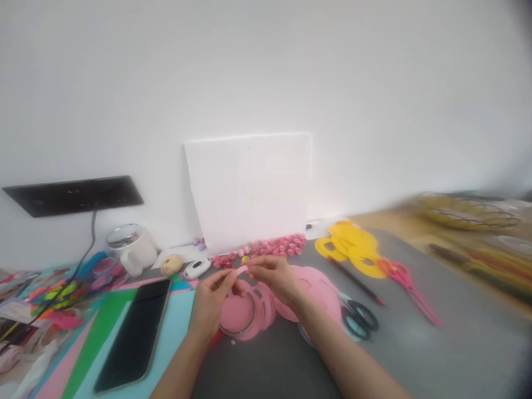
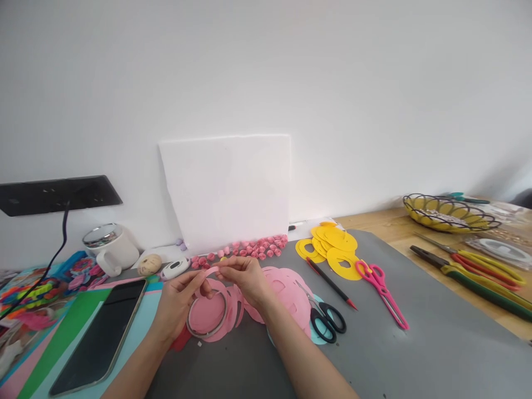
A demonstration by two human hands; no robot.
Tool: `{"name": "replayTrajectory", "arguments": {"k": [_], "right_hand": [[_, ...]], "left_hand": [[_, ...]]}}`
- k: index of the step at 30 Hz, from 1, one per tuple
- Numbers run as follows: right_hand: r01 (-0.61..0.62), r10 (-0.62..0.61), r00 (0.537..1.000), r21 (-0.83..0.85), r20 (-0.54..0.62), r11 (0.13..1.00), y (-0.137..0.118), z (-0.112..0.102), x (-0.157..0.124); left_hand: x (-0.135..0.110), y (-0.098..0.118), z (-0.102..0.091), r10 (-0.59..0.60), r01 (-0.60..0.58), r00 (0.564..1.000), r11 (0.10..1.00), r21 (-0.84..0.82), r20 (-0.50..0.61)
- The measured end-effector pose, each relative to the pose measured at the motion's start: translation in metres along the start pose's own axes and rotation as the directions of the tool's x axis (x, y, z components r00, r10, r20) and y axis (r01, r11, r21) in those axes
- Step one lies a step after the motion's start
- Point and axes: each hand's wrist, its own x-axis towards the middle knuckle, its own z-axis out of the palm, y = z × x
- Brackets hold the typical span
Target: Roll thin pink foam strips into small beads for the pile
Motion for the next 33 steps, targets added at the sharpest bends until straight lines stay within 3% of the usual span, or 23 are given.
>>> {"name": "replayTrajectory", "arguments": {"k": [13, 19, 27, 33], "right_hand": [[0.019, -0.016, 0.999, 0.050, -0.052, 0.999, 0.000, 0.001, 0.000], [-0.009, 0.010, 1.000, -0.015, 0.013, 1.000, -0.011, 0.001, -0.004], [-0.013, 0.016, 0.999, 0.062, -0.045, 0.998, 0.001, -0.003, 0.002], [0.007, -0.006, 1.000, 0.060, -0.022, 0.998, -0.001, -0.002, 0.000]], "left_hand": [[-0.002, 0.004, 0.002, 0.014, -0.014, 1.000, 1.000, 0.005, 0.013], [-0.001, 0.003, 0.001, 0.007, -0.007, 1.000, 0.999, -0.040, -0.004], [-0.001, 0.003, 0.001, 0.016, -0.016, 1.000, 1.000, 0.003, 0.012], [-0.002, 0.003, 0.002, 0.027, -0.027, 0.999, 1.000, 0.011, 0.024]]}}
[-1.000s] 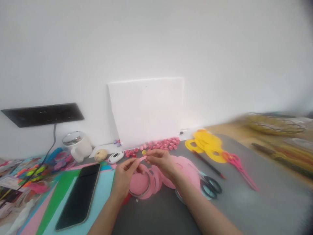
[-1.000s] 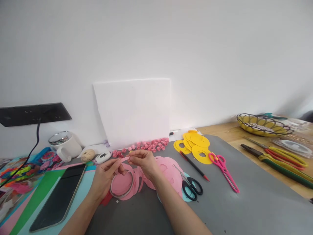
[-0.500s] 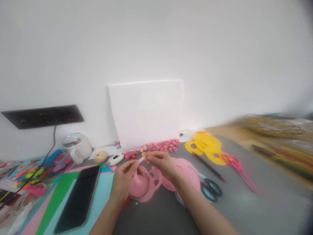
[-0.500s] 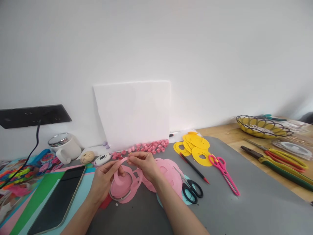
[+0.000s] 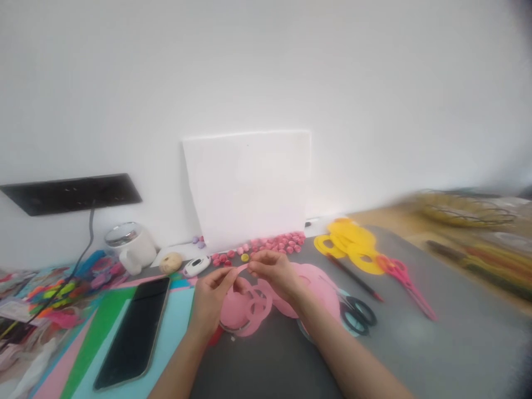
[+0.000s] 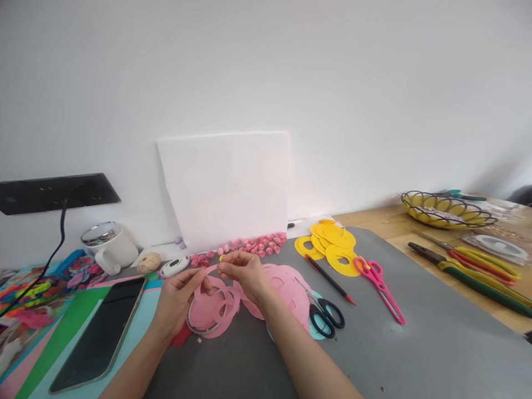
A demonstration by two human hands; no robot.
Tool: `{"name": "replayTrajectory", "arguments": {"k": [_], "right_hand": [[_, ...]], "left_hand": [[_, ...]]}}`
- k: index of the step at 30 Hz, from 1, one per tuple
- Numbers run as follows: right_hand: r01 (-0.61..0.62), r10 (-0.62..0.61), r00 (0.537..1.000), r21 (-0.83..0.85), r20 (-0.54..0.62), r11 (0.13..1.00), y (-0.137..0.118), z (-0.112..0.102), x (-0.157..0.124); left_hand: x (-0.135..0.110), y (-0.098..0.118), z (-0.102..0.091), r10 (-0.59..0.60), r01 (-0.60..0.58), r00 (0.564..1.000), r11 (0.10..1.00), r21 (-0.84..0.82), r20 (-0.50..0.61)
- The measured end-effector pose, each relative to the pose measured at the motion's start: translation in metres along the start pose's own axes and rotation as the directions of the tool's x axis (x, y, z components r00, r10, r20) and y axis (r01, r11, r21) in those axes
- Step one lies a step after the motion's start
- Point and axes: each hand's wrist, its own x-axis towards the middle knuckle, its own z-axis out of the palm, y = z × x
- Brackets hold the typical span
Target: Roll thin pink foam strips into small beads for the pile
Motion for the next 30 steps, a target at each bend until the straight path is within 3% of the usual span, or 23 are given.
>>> {"name": "replayTrajectory", "arguments": {"k": [12, 23, 30], "right_hand": [[-0.041, 0.041, 0.998, -0.001, 0.042, 0.999, -0.0011, 0.0001, -0.0003], [-0.024, 0.023, 0.999, -0.018, -0.040, 1.000, 0.0038, -0.0051, 0.0052], [0.000, 0.000, 1.000, -0.017, -0.016, 1.000, 0.0015, -0.0038, 0.0040]], "left_hand": [[0.0019, -0.0017, -0.0034, -0.010, 0.011, 0.999, 1.000, 0.016, -0.043], [0.0027, -0.0047, -0.0036, -0.022, 0.022, 1.000, 0.999, 0.031, -0.010], [0.0008, -0.0005, -0.0015, -0.008, 0.007, 1.000, 0.998, 0.065, 0.020]]}}
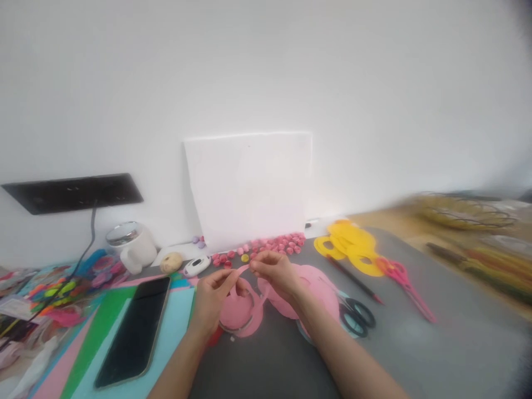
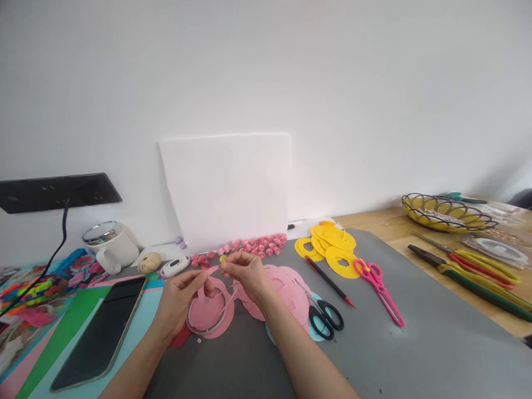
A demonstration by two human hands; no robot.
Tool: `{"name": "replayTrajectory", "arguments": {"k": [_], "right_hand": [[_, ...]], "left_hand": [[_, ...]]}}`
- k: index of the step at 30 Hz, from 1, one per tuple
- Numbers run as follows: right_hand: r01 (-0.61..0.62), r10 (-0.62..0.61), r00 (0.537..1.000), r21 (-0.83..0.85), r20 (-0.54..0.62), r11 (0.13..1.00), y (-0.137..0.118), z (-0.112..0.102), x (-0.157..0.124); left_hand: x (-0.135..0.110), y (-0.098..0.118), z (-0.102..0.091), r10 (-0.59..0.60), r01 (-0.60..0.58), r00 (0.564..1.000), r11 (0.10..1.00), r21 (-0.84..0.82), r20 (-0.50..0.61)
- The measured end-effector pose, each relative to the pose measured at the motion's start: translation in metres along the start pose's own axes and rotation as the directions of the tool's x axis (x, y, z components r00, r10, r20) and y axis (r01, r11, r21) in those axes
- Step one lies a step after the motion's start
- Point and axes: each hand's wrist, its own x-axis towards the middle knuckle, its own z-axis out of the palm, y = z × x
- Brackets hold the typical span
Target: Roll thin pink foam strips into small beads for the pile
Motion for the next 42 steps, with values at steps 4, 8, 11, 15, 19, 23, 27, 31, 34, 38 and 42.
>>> {"name": "replayTrajectory", "arguments": {"k": [4, 8, 11, 15, 19, 23, 27, 31, 34, 38, 42], "right_hand": [[-0.024, 0.025, 1.000, 0.007, -0.008, 1.000, 0.000, -0.001, 0.001], [-0.039, 0.039, 0.999, 0.004, 0.003, 0.999, -0.001, -0.002, 0.000], [-0.056, 0.055, 0.998, 0.024, 0.030, 0.998, -0.001, -0.003, 0.000], [-0.060, 0.058, 0.997, 0.057, 0.044, 0.997, 0.001, -0.005, 0.001], [-0.036, 0.034, 0.999, 0.063, 0.024, 0.997, 0.003, -0.007, 0.003], [-0.023, 0.023, 1.000, 0.036, -0.012, 0.999, 0.003, -0.006, 0.002], [-0.024, 0.024, 1.000, 0.035, -0.011, 0.999, 0.001, -0.001, 0.000], [0.016, -0.016, 1.000, -0.017, 0.002, 1.000, 0.000, 0.002, -0.002], [0.035, -0.035, 0.999, -0.038, -0.017, 0.999, 0.000, 0.002, -0.001], [0.011, -0.012, 0.999, -0.018, -0.041, 1.000, 0.000, 0.002, -0.001], [-0.030, 0.030, 0.999, 0.026, -0.028, 0.999, 0.000, 0.002, -0.002]], "left_hand": [[0.000, -0.001, 0.000, -0.009, 0.009, 1.000, 1.000, 0.001, -0.025], [0.002, -0.004, -0.001, -0.027, 0.024, 0.998, 0.999, -0.039, -0.063], [0.002, -0.006, -0.002, -0.046, 0.041, 0.996, 0.997, -0.064, -0.075], [0.002, -0.004, -0.001, -0.063, 0.060, 0.997, 0.996, -0.059, -0.047], [0.000, -0.001, -0.001, -0.039, 0.039, 0.999, 0.999, -0.004, 0.015], [0.000, -0.003, -0.002, -0.016, 0.014, 1.000, 0.997, 0.079, 0.024], [0.000, -0.004, -0.001, 0.011, -0.008, 1.000, 0.990, 0.140, -0.020], [-0.001, 0.000, 0.001, 0.057, -0.056, 0.998, 0.984, 0.169, -0.002], [-0.002, 0.001, 0.002, 0.064, -0.062, 0.998, 0.989, 0.134, -0.011], [0.001, -0.007, 0.000, 0.036, -0.030, 0.997, 0.995, 0.092, -0.064], [0.004, -0.016, -0.003, -0.023, 0.023, 0.992, 1.000, 0.003, -0.128]]}}
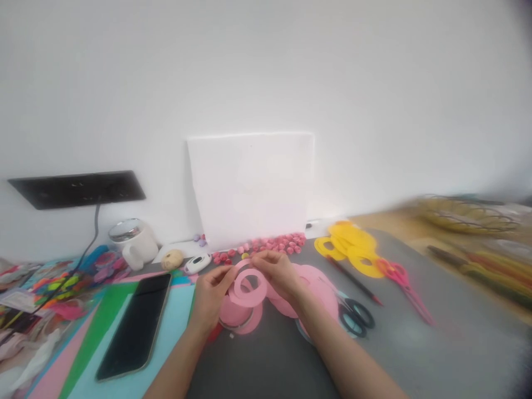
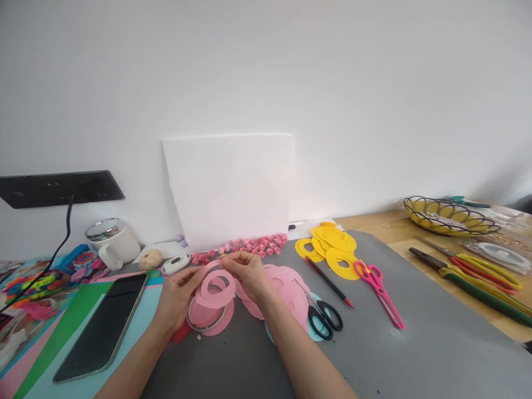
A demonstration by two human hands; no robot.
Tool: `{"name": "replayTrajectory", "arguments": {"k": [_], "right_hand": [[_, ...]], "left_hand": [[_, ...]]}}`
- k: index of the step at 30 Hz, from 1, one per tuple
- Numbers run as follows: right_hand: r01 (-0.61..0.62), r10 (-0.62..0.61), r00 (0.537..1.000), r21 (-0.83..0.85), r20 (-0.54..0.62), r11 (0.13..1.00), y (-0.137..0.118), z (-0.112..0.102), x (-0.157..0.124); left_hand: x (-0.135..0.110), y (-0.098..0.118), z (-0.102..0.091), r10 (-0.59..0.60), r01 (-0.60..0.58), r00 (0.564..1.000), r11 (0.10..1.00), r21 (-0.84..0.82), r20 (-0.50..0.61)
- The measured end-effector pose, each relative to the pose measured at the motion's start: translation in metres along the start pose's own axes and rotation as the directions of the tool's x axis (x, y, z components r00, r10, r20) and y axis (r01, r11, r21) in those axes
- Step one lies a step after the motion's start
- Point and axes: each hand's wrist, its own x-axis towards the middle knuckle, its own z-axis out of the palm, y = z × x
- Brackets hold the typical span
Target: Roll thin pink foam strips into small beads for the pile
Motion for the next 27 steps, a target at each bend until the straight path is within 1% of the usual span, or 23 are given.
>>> {"name": "replayTrajectory", "arguments": {"k": [4, 7, 10, 12, 17, 21, 24, 27], "right_hand": [[0.004, -0.006, 0.998, 0.034, 0.056, 0.999, 0.000, 0.000, 0.000], [0.010, -0.011, 0.999, 0.020, 0.035, 1.000, 0.000, -0.001, 0.000], [0.023, -0.023, 1.000, -0.016, 0.015, 1.000, -0.001, -0.001, 0.001], [0.023, -0.022, 1.000, -0.024, 0.021, 0.999, -0.002, 0.000, 0.000], [0.033, -0.033, 0.999, -0.011, 0.044, 0.999, -0.002, 0.003, -0.003], [0.047, -0.047, 0.999, -0.002, 0.025, 0.999, 0.001, 0.003, -0.001], [0.049, -0.048, 0.998, -0.006, 0.044, 0.999, 0.003, 0.001, 0.002], [0.038, -0.037, 0.997, -0.014, 0.065, 0.999, 0.003, 0.000, 0.002]], "left_hand": [[0.002, -0.002, -0.001, 0.008, -0.009, 1.000, 0.999, -0.050, -0.024], [0.000, 0.003, 0.000, 0.006, -0.007, 1.000, 0.999, -0.052, -0.016], [-0.003, 0.010, 0.001, 0.018, -0.016, 0.999, 0.999, -0.035, 0.042], [-0.004, 0.012, 0.001, 0.026, -0.025, 0.998, 1.000, -0.016, 0.063], [-0.003, 0.010, 0.001, -0.003, 0.002, 1.000, 1.000, 0.024, 0.029], [-0.004, 0.009, 0.001, -0.004, 0.002, 0.999, 0.999, 0.035, 0.051], [-0.005, 0.011, 0.001, 0.002, -0.004, 0.997, 1.000, 0.022, 0.074], [-0.005, 0.012, 0.002, -0.006, 0.006, 0.998, 1.000, -0.006, 0.064]]}}
